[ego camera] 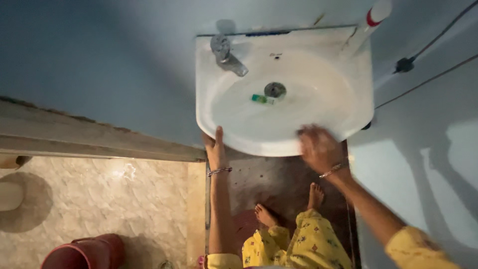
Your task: The person scrubs a white bathroom sink using a small green sponge and a white bottle of cleaning liquid. They wipe the basin, faucet, and drain area, then rinse the sponge and their hands under running water.
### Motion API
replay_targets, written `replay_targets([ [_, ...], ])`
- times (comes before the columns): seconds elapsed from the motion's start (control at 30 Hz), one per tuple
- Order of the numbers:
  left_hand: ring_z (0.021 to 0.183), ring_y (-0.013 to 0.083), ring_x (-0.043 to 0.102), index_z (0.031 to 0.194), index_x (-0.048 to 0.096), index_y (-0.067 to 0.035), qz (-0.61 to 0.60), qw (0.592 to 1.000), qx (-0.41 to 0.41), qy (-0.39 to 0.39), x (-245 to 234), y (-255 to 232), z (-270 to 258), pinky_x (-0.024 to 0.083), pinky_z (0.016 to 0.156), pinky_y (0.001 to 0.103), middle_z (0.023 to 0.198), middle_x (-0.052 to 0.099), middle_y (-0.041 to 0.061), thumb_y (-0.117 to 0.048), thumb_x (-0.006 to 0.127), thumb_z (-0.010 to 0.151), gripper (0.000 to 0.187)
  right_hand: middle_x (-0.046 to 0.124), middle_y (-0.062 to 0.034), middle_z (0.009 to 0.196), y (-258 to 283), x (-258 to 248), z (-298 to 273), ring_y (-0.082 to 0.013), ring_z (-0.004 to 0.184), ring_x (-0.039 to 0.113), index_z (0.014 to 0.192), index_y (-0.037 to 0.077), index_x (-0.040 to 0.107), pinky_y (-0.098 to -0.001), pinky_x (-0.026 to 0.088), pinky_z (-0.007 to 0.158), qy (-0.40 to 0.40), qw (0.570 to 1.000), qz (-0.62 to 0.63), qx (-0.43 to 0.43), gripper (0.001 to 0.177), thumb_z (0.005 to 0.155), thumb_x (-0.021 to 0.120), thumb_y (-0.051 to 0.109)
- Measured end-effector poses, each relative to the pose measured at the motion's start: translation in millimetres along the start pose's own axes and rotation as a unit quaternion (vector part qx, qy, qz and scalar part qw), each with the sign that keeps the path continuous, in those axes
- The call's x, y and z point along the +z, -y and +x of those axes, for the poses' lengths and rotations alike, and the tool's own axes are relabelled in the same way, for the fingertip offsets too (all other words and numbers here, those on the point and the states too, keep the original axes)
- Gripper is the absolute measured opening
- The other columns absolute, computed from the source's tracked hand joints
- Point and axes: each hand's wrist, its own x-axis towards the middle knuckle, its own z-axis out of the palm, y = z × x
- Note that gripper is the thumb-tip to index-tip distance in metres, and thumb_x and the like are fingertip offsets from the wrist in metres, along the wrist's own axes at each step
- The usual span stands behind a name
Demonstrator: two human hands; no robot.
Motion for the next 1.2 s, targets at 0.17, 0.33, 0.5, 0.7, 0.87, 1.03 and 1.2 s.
replay_targets([
  [0.17, 0.149, 0.0405, 0.035, 0.160, 0.033, 0.002, -0.297, 0.914, -0.223, 0.167, -30.4, 35.2, 28.1, 0.030, 0.119, 0.053, 0.159, 0.038, 0.020, -0.073, 0.042, 0.094, 0.100, 0.067, -0.0154, 0.131, 167.0, 62.2, 71.2, -0.0288, 0.121, 0.066, 0.129, 0.001, 0.059, -0.0408, 0.057, 0.105, 0.022, 0.998, 0.052, 0.002, 0.043, 0.096, 0.069, 0.026],
  [0.33, 0.151, 0.0341, 0.036, 0.158, 0.028, 0.003, -0.416, 0.850, -0.221, 0.234, -58.3, 46.6, 24.2, 0.034, 0.120, 0.051, 0.165, 0.037, 0.015, -0.082, 0.032, 0.090, 0.109, 0.041, -0.0196, 0.155, 211.3, 86.4, 162.3, -0.0405, 0.144, 0.040, 0.143, -0.003, 0.055, -0.0419, 0.039, 0.119, 0.128, 0.988, -0.062, -0.054, 0.057, 0.089, 0.066, 0.010],
  [0.5, 0.144, 0.0389, 0.041, 0.152, 0.036, 0.008, -0.402, 0.854, -0.229, 0.238, -60.5, 44.4, 23.3, 0.035, 0.117, 0.054, 0.157, 0.041, 0.024, -0.081, 0.034, 0.091, 0.108, 0.027, -0.0181, 0.166, 163.9, 83.1, 103.3, -0.0383, 0.153, 0.026, 0.150, 0.005, 0.052, -0.0471, 0.033, 0.125, 0.085, 0.963, 0.007, -0.254, 0.053, 0.098, 0.059, 0.010],
  [0.7, 0.138, 0.0417, 0.048, 0.145, 0.043, 0.013, -0.463, 0.826, -0.216, 0.237, -54.8, 64.3, 27.0, 0.037, 0.117, 0.053, 0.148, 0.050, 0.029, -0.081, 0.034, 0.096, 0.107, 0.025, 0.0022, 0.166, 27.7, 26.8, 20.5, -0.0150, 0.153, 0.016, 0.140, 0.020, 0.065, -0.0477, 0.007, 0.126, 0.099, 0.822, -0.170, -0.534, 0.061, 0.080, 0.060, 0.013],
  [0.87, 0.138, 0.0377, 0.050, 0.147, 0.046, 0.008, -0.483, 0.811, -0.215, 0.251, -57.0, 66.7, 18.1, 0.038, 0.117, 0.050, 0.149, 0.052, 0.025, -0.079, 0.033, 0.096, 0.102, 0.048, -0.0179, 0.154, 63.4, 50.4, 58.3, -0.0373, 0.155, 0.016, 0.100, 0.004, 0.082, -0.0614, 0.002, 0.122, 0.291, 0.632, -0.224, -0.682, 0.029, 0.086, 0.062, 0.019],
  [1.03, 0.140, 0.0311, 0.046, 0.152, 0.039, -0.001, -0.499, 0.826, -0.204, 0.161, -76.8, 59.9, 17.5, 0.037, 0.113, 0.050, 0.152, 0.048, 0.014, -0.074, 0.037, 0.095, 0.093, 0.052, -0.0153, 0.151, 182.0, 114.2, 129.6, -0.0373, 0.152, 0.023, 0.101, 0.015, 0.081, -0.0541, -0.002, 0.122, 0.286, 0.735, -0.302, -0.535, 0.035, 0.084, 0.061, 0.038],
  [1.2, 0.148, 0.0268, 0.040, 0.158, 0.035, -0.001, -0.510, 0.830, -0.148, 0.169, -107.7, 57.0, 17.1, 0.033, 0.118, 0.043, 0.163, 0.041, 0.014, -0.073, 0.037, 0.099, 0.094, 0.059, -0.0173, 0.142, 219.7, 159.3, 179.1, -0.0387, 0.146, 0.040, 0.111, 0.011, 0.079, -0.0553, 0.010, 0.127, 0.347, 0.806, -0.291, -0.380, 0.033, 0.094, 0.057, 0.029],
])
